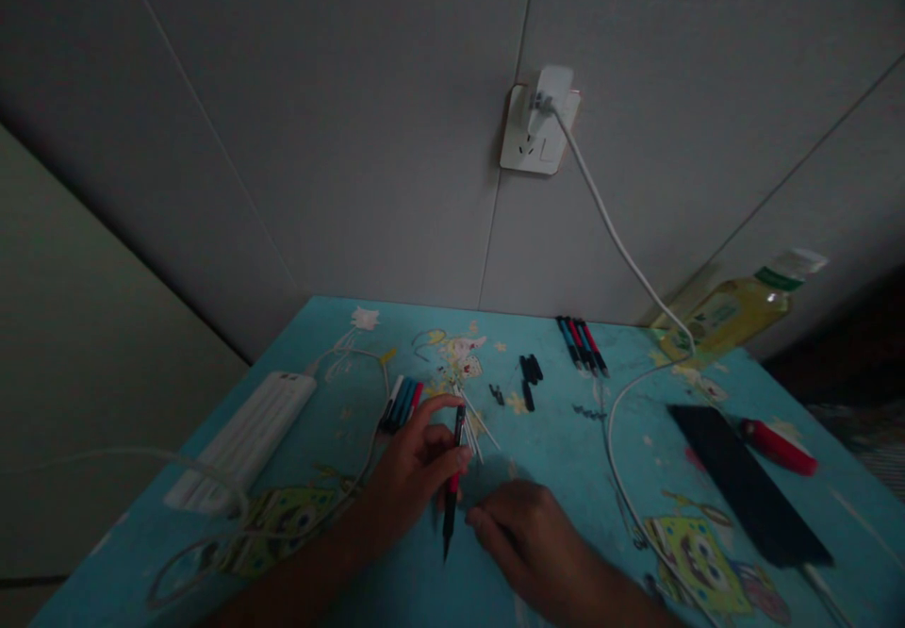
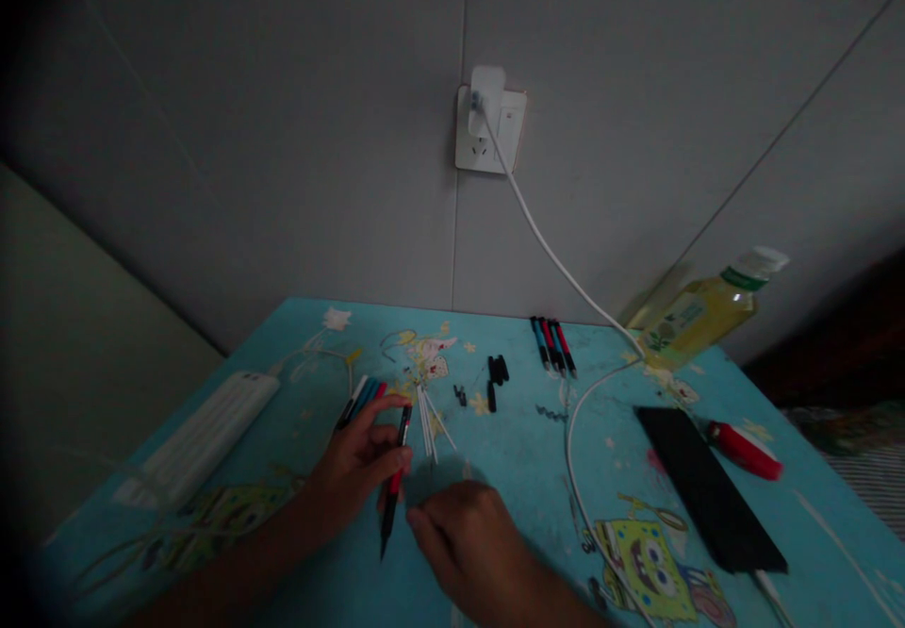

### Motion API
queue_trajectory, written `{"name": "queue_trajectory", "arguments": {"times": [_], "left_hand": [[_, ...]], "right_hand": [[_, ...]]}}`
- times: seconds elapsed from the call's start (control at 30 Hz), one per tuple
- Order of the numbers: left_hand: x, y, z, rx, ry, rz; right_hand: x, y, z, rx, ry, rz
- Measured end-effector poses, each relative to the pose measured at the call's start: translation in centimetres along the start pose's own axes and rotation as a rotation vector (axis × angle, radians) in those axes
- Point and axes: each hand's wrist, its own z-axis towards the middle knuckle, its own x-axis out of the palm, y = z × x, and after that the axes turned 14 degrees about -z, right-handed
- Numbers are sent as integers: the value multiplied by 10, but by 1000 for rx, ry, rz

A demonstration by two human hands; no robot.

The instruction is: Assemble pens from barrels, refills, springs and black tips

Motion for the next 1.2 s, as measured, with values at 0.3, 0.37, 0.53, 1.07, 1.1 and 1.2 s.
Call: {"name": "queue_trajectory", "arguments": {"times": [0.3, 0.37, 0.53, 1.07, 1.1, 1.2], "left_hand": [[5, 1, 0, 103, 18, -68], [7, 2, -2, 118, 24, -63], [4, 4, -2, 183, -11, -14], [-19, 8, 0, 511, 211, 968], [-20, 9, 0, 514, 212, 980], [-22, 8, 0, 512, 218, 1002]], "right_hand": [[-6, 3, 1, 45, -9, 141], [-5, 4, 1, 55, -17, 145], [-7, -1, 4, 108, -138, 140], [-87, -146, 58, 807, -130, -743], [-85, -148, 62, 819, -113, -761], [-79, -149, 70, 829, -76, -804]]}}
